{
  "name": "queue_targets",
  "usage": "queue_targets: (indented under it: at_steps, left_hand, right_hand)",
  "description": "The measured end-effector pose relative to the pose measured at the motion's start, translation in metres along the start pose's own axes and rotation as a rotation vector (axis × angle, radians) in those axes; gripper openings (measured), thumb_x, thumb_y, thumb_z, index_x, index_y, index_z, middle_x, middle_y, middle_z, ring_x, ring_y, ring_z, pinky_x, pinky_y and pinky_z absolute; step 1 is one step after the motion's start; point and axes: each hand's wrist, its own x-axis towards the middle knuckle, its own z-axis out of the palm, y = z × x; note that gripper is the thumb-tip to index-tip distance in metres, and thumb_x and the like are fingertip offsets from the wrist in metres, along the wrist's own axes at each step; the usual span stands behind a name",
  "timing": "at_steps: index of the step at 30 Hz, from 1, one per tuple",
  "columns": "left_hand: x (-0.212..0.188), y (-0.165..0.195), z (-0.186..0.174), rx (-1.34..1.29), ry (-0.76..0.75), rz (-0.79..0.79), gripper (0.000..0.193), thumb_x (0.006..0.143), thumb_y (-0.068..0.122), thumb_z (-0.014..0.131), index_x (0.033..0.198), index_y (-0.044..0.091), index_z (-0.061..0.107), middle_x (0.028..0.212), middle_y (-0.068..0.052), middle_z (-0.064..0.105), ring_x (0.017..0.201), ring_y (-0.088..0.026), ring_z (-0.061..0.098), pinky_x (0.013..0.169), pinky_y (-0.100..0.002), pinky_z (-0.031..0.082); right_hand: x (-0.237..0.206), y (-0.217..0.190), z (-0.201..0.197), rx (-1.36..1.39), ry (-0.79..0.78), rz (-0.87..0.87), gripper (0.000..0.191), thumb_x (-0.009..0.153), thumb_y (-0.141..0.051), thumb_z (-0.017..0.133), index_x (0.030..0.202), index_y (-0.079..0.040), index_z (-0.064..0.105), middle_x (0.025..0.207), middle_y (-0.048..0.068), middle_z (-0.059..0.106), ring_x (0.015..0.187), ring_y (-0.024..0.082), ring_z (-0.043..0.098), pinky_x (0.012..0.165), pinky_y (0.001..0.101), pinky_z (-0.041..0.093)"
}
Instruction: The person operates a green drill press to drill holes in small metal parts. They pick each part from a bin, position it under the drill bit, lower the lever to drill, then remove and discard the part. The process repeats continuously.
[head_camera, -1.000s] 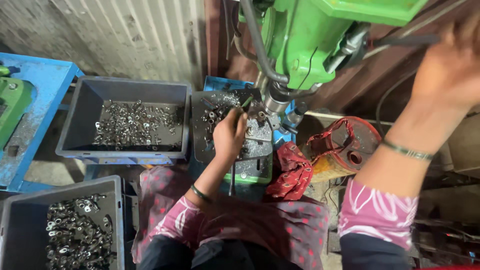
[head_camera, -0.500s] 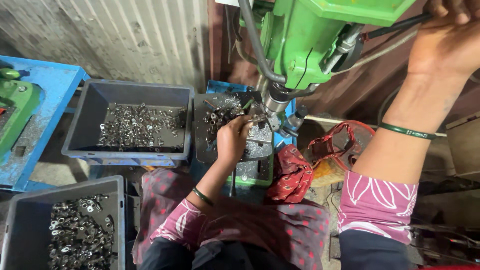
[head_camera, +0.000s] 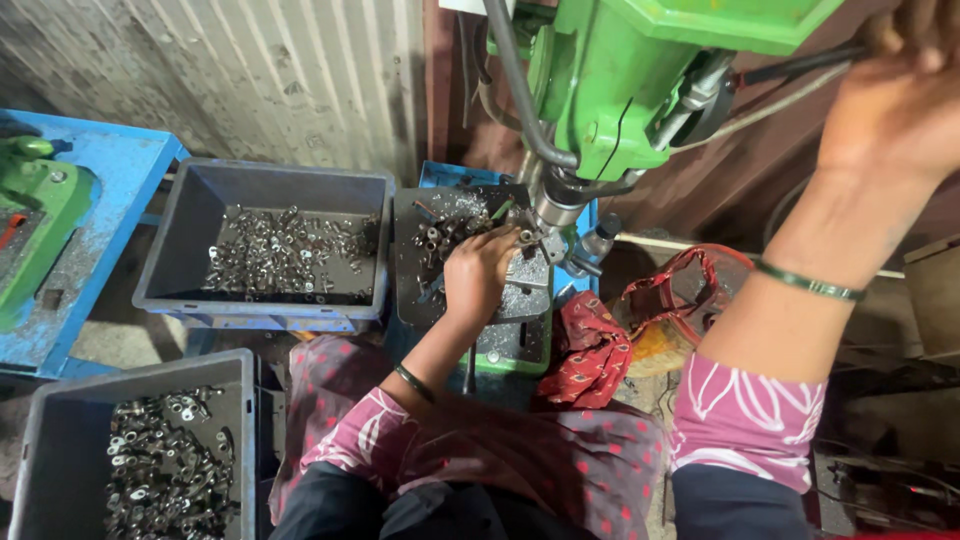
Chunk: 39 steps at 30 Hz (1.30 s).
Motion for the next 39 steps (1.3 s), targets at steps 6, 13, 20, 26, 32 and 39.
queue_targets:
  at_steps: [6, 13, 20, 26, 32, 39]
  left_hand:
    - [0.014, 0.006, -0.004, -0.017, 0.035, -0.005, 0.017, 0.083, 0.018, 0.079, 0.1, 0.014, 0.079, 0.118, -0.003, 0.07, 0.109, -0.03, 0.062, 0.096, -0.043, 0.048]
    - [0.023, -0.001, -0.009, 0.002, 0.063, -0.021, 0.029, 0.074, 0.029, 0.086, 0.097, 0.015, 0.077, 0.127, -0.005, 0.066, 0.118, -0.034, 0.057, 0.101, -0.047, 0.043]
    - [0.011, -0.015, -0.015, 0.076, 0.097, -0.114, 0.033, 0.074, 0.029, 0.086, 0.103, 0.016, 0.076, 0.131, -0.005, 0.063, 0.125, -0.033, 0.053, 0.107, -0.048, 0.04]
    - [0.01, -0.014, -0.019, 0.106, 0.048, -0.117, 0.03, 0.076, 0.032, 0.085, 0.102, 0.019, 0.077, 0.134, -0.003, 0.062, 0.126, -0.033, 0.052, 0.107, -0.049, 0.038]
    - [0.02, -0.009, -0.01, 0.109, -0.052, -0.014, 0.022, 0.076, 0.032, 0.084, 0.094, 0.02, 0.078, 0.139, -0.003, 0.06, 0.132, -0.034, 0.049, 0.108, -0.051, 0.037]
    - [0.016, -0.048, -0.052, 0.208, 0.228, -0.22, 0.024, 0.088, 0.017, 0.078, 0.111, 0.013, 0.072, 0.14, -0.007, 0.06, 0.136, -0.031, 0.052, 0.114, -0.051, 0.039]
  right_hand:
    - [-0.12, 0.003, 0.061, -0.111, -0.251, -0.271, 0.039, 0.108, -0.046, 0.045, 0.091, -0.011, 0.04, 0.076, 0.003, 0.04, 0.066, 0.015, 0.039, 0.068, 0.0283, 0.038]
    - [-0.173, 0.015, 0.096, -0.106, -0.213, -0.346, 0.048, 0.102, -0.054, 0.046, 0.084, -0.009, 0.04, 0.075, 0.006, 0.043, 0.069, 0.018, 0.045, 0.084, 0.0341, 0.048]
    - [-0.177, 0.016, 0.1, -0.131, -0.199, -0.355, 0.047, 0.1, -0.053, 0.047, 0.083, -0.009, 0.039, 0.075, 0.005, 0.042, 0.071, 0.019, 0.045, 0.081, 0.0316, 0.046]
    - [-0.176, 0.017, 0.088, -0.115, -0.191, -0.35, 0.048, 0.102, -0.053, 0.047, 0.083, -0.01, 0.039, 0.073, 0.006, 0.041, 0.066, 0.018, 0.041, 0.079, 0.0309, 0.044]
    - [-0.134, 0.002, 0.089, -0.255, -0.252, -0.295, 0.052, 0.102, -0.059, 0.045, 0.086, -0.01, 0.039, 0.074, 0.006, 0.04, 0.065, 0.019, 0.038, 0.079, 0.035, 0.044]
    - [-0.044, -0.012, 0.081, -0.473, -0.377, -0.013, 0.051, 0.102, -0.058, 0.045, 0.085, -0.01, 0.038, 0.074, 0.006, 0.04, 0.065, 0.019, 0.038, 0.079, 0.0344, 0.043]
